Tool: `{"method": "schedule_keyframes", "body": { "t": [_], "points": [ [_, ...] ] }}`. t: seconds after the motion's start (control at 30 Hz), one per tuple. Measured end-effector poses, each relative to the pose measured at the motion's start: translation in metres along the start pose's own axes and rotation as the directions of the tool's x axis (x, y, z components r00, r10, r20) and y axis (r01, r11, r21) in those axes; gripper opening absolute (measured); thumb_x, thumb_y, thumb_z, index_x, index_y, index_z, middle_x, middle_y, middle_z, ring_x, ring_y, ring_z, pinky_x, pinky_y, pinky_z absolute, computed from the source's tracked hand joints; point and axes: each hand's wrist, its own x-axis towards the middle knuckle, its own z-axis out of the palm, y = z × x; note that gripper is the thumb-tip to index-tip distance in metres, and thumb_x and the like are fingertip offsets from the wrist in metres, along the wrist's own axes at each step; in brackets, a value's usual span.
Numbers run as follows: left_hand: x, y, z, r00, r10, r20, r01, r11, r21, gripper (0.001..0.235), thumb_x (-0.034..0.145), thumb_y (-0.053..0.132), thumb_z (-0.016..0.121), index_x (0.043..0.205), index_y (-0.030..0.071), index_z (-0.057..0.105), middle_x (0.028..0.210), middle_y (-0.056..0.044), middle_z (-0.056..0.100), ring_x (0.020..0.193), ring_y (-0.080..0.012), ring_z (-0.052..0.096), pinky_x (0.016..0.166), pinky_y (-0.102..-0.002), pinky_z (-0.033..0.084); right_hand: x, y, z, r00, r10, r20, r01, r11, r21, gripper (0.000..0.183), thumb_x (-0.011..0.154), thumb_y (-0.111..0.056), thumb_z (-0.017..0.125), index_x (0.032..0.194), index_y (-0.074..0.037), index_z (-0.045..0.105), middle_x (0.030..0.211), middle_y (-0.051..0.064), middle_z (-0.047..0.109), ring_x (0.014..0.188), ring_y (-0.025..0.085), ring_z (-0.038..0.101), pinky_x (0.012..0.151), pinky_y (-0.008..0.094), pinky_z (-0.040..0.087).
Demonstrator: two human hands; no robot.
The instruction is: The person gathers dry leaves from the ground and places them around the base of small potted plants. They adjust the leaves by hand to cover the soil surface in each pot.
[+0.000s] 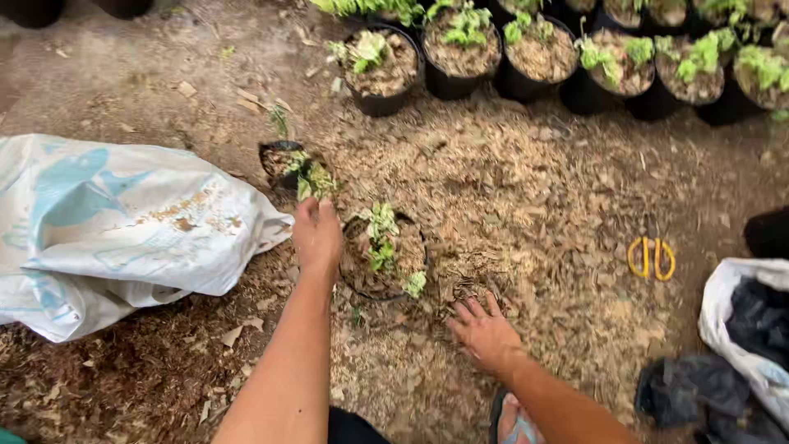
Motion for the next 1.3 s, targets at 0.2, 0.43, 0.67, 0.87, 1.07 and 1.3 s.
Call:
{"method": "schedule_keyframes", "body": {
  "t": [0.2, 0.43, 0.67, 0.87, 1.07, 1.3],
  "points": [
    [0.008, -0.045, -0.008, 0.932, -0.181, 0.314, 0.106, 0.965, 0.242, 0.068, 0.101, 0.041, 0.046, 0.161, 0.013, 0.029, 0.162, -0.016, 0.036, 0.145, -0.0385, 0.041, 0.117, -0.05, 0.037, 0.002, 0.045, -0.088, 0.987, 0.143, -0.08, -0.114, 0.949, 0.295, 0.052, 0.104, -0.041, 0.05, 0.15, -0.019, 0.043, 0.159, 0.011, 0.037, 0.148, 0.032, 0.035, 0.124, 0.051, 0.025],
    [0.005, -0.086, -0.021, 0.866, -0.139, 0.48, -0.121, 0.873, 0.472, 0.074, 0.101, 0.034, 0.054, 0.16, 0.003, 0.022, 0.163, -0.023, 0.033, 0.151, -0.0352, 0.035, 0.125, -0.042, 0.029, 0.076, 0.069, -0.126, 0.901, 0.289, -0.322, -0.009, 0.757, 0.653, 0.058, 0.101, -0.037, 0.057, 0.151, -0.011, 0.042, 0.136, 0.023, 0.058, 0.125, 0.038, 0.057, 0.107, 0.048, 0.046],
    [-0.014, -0.064, -0.007, 0.873, -0.169, 0.458, -0.12, 0.835, 0.536, 0.054, 0.101, 0.023, 0.052, 0.15, 0.002, 0.041, 0.141, -0.026, 0.06, 0.133, -0.0383, 0.058, 0.116, -0.045, 0.043, 0.137, 0.05, -0.126, 0.912, 0.408, -0.041, -0.17, 0.468, 0.867, 0.047, 0.101, -0.019, 0.049, 0.146, -0.029, 0.056, 0.097, 0.014, 0.075, 0.078, 0.027, 0.067, 0.075, 0.049, 0.059],
    [-0.018, -0.057, -0.005, 0.89, -0.071, 0.45, -0.16, 0.876, 0.454, 0.067, 0.092, 0.01, 0.058, 0.154, 0.012, 0.032, 0.139, -0.022, 0.059, 0.131, -0.038, 0.057, 0.116, -0.045, 0.04, 0.126, 0.042, -0.108, 0.89, 0.451, -0.066, -0.224, 0.559, 0.798, 0.036, 0.1, -0.019, 0.056, 0.136, -0.014, 0.061, 0.094, 0.009, 0.068, 0.072, 0.018, 0.065, 0.068, 0.04, 0.057],
    [-0.029, -0.046, 0.01, 0.876, -0.161, 0.455, -0.089, 0.873, 0.48, 0.092, 0.09, 0.003, 0.061, 0.156, 0.014, -0.002, 0.142, -0.029, 0.053, 0.134, -0.0419, 0.053, 0.114, -0.046, 0.042, 0.096, 0.033, -0.132, 0.902, 0.432, 0.012, -0.263, 0.526, 0.809, 0.042, 0.1, -0.023, 0.059, 0.142, -0.018, 0.059, 0.101, 0.01, 0.073, 0.077, 0.018, 0.066, 0.073, 0.038, 0.055],
    [-0.035, -0.041, 0.015, 0.907, -0.195, 0.373, -0.029, 0.856, 0.516, 0.084, 0.091, -0.001, 0.058, 0.157, 0.012, 0.008, 0.127, -0.032, 0.063, 0.121, -0.0448, 0.063, 0.107, -0.049, 0.049, 0.096, 0.04, -0.12, 0.945, 0.269, 0.185, -0.25, 0.234, 0.939, 0.068, 0.096, -0.012, 0.066, 0.153, -0.009, 0.031, 0.114, 0.005, 0.051, 0.089, 0.019, 0.06, 0.078, 0.043, 0.056]
  ]
}}
